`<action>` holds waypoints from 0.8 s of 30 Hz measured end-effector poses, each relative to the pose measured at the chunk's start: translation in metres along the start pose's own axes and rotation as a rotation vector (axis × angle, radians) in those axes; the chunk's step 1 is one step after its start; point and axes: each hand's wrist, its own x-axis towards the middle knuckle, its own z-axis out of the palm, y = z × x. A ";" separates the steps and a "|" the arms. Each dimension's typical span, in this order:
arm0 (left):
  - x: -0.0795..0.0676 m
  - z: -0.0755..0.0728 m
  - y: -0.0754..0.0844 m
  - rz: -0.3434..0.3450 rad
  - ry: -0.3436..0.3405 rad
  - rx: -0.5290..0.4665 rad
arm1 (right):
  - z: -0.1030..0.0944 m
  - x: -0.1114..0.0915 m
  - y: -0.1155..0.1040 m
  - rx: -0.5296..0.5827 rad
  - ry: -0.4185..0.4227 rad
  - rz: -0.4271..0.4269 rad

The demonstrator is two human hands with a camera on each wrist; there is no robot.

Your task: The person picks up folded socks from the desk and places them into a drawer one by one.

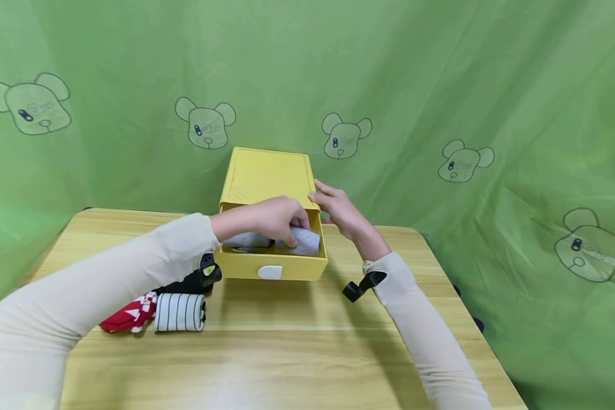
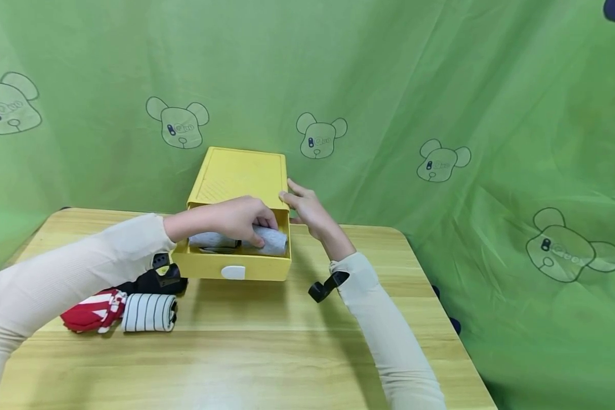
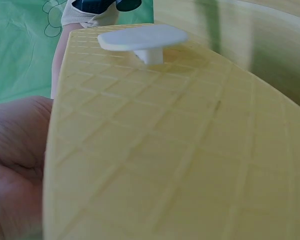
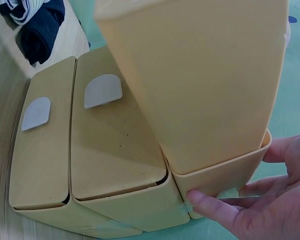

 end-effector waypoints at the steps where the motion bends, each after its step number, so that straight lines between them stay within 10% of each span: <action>1: -0.001 -0.001 0.000 0.001 0.000 -0.002 | 0.000 0.000 0.000 -0.002 -0.001 -0.002; 24: -0.022 -0.022 -0.003 0.050 0.139 -0.142 | -0.001 0.001 0.000 -0.020 0.001 0.000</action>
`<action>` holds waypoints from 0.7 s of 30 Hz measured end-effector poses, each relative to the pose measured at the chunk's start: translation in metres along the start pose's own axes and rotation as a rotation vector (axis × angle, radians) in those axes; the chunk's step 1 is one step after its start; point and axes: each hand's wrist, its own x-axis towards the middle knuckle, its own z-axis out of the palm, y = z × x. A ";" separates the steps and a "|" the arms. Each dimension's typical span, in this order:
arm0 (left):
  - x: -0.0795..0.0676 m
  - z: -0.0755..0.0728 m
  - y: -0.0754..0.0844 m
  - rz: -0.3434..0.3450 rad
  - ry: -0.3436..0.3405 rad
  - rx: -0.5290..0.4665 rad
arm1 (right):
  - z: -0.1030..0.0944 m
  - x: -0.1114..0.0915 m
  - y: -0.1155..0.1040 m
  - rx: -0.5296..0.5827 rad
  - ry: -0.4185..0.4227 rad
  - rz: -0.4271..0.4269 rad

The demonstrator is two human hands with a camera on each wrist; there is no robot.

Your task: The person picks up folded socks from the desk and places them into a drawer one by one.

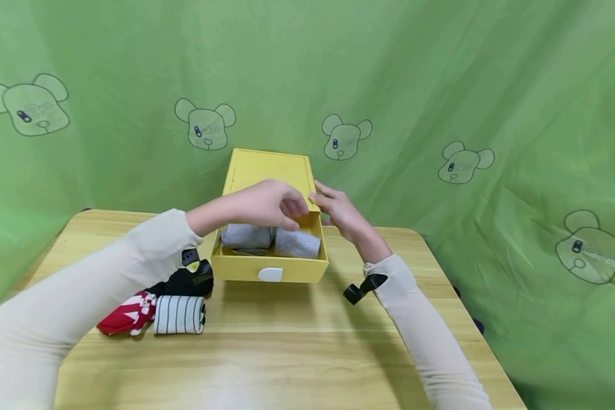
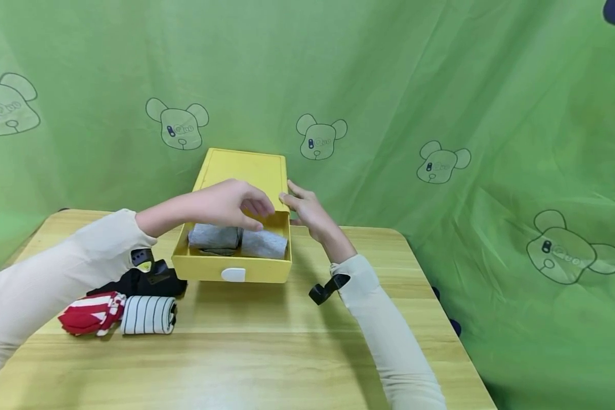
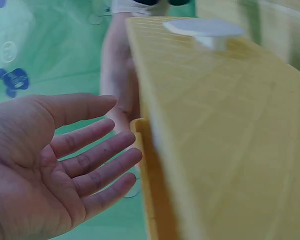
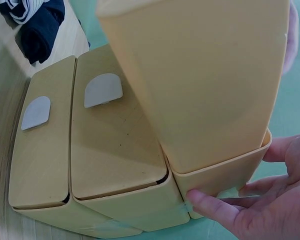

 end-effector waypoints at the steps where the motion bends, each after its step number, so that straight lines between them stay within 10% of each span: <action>1: -0.003 -0.002 0.000 0.006 0.021 -0.017 | 0.000 0.000 0.000 0.001 0.001 0.001; 12: -0.041 0.003 0.012 0.104 0.224 -0.336 | 0.002 0.000 -0.002 0.003 0.009 0.002; 21: -0.068 0.040 0.025 0.047 0.038 -0.591 | 0.002 -0.001 -0.001 0.010 0.013 -0.005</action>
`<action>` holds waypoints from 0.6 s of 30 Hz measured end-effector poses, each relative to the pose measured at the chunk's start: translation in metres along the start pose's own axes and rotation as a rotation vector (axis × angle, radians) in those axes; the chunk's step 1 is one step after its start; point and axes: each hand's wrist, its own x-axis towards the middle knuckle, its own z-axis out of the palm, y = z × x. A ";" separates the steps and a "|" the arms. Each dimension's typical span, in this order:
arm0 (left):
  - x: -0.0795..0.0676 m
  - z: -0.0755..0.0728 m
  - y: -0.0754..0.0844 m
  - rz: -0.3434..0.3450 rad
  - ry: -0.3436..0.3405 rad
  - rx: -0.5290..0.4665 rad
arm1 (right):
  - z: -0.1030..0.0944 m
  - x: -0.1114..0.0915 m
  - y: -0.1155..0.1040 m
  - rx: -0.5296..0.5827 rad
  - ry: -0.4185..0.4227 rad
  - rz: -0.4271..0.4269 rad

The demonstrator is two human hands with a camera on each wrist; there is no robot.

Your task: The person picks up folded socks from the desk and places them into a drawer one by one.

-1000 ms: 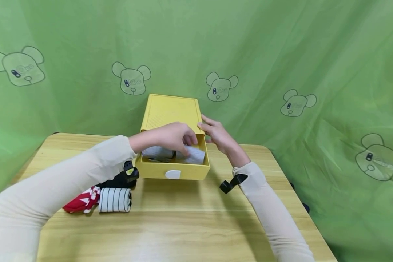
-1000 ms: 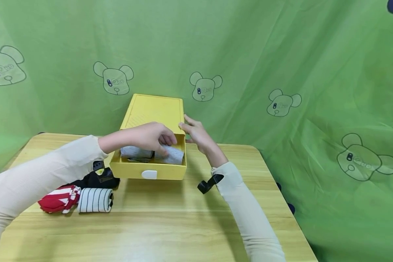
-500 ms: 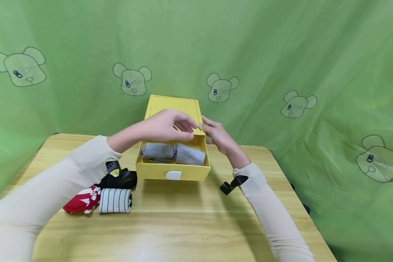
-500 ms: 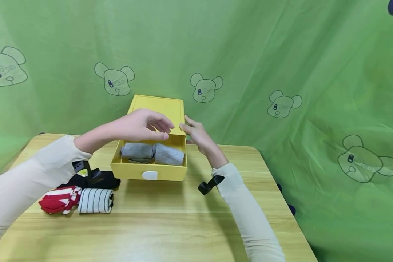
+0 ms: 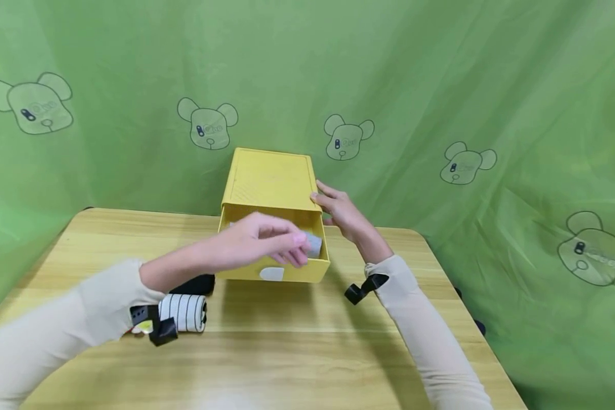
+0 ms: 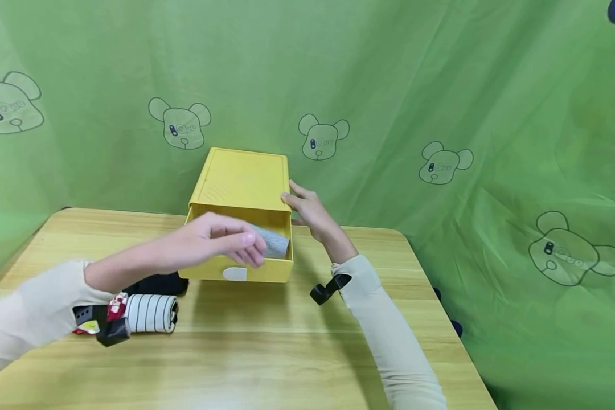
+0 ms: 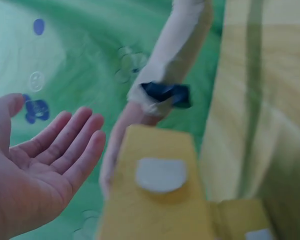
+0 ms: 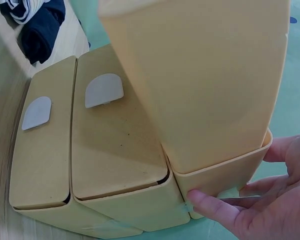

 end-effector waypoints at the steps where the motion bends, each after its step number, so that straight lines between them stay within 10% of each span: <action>1: -0.002 0.004 -0.003 -0.015 -0.029 -0.008 | 0.000 0.000 0.000 -0.001 0.001 0.000; 10: -0.016 0.035 -0.050 -0.187 -0.225 -0.111 | 0.000 0.001 0.000 -0.008 -0.008 0.004; 18: -0.027 0.042 -0.087 -0.348 -0.192 -0.275 | 0.000 -0.001 -0.001 -0.006 -0.011 0.010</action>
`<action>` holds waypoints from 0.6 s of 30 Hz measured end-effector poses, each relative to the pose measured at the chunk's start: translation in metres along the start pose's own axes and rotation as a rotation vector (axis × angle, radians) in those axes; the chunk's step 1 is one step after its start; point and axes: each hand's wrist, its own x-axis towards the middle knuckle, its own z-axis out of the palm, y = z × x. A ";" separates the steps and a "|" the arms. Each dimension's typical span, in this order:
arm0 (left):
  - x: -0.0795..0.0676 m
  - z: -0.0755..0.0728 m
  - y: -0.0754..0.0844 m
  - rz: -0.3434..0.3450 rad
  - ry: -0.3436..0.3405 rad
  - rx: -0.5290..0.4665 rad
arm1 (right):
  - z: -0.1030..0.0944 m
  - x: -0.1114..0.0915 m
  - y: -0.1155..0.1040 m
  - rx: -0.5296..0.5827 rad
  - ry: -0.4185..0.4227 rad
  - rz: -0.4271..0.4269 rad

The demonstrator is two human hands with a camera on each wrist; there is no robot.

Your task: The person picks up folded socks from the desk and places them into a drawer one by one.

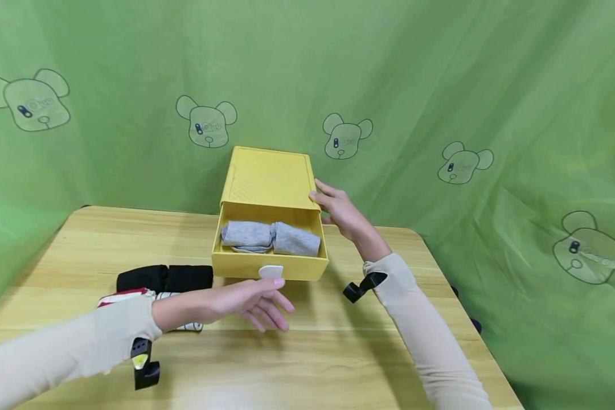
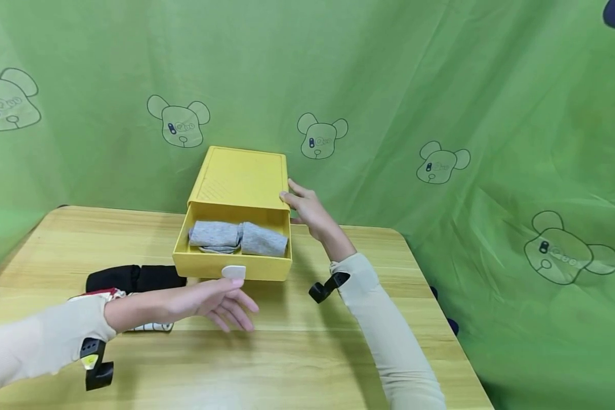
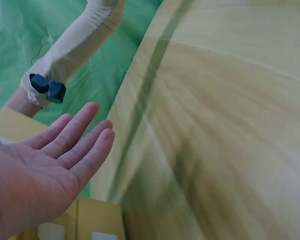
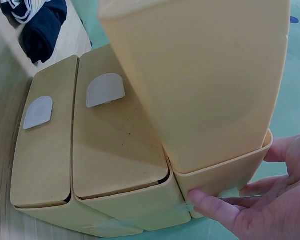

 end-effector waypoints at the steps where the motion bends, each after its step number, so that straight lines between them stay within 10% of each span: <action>1: 0.000 -0.001 -0.003 -0.004 0.007 -0.029 | 0.000 0.000 0.000 0.000 0.000 0.000; 18: 0.008 0.001 -0.012 0.076 0.123 -0.314 | 0.000 0.000 0.001 0.013 0.003 -0.006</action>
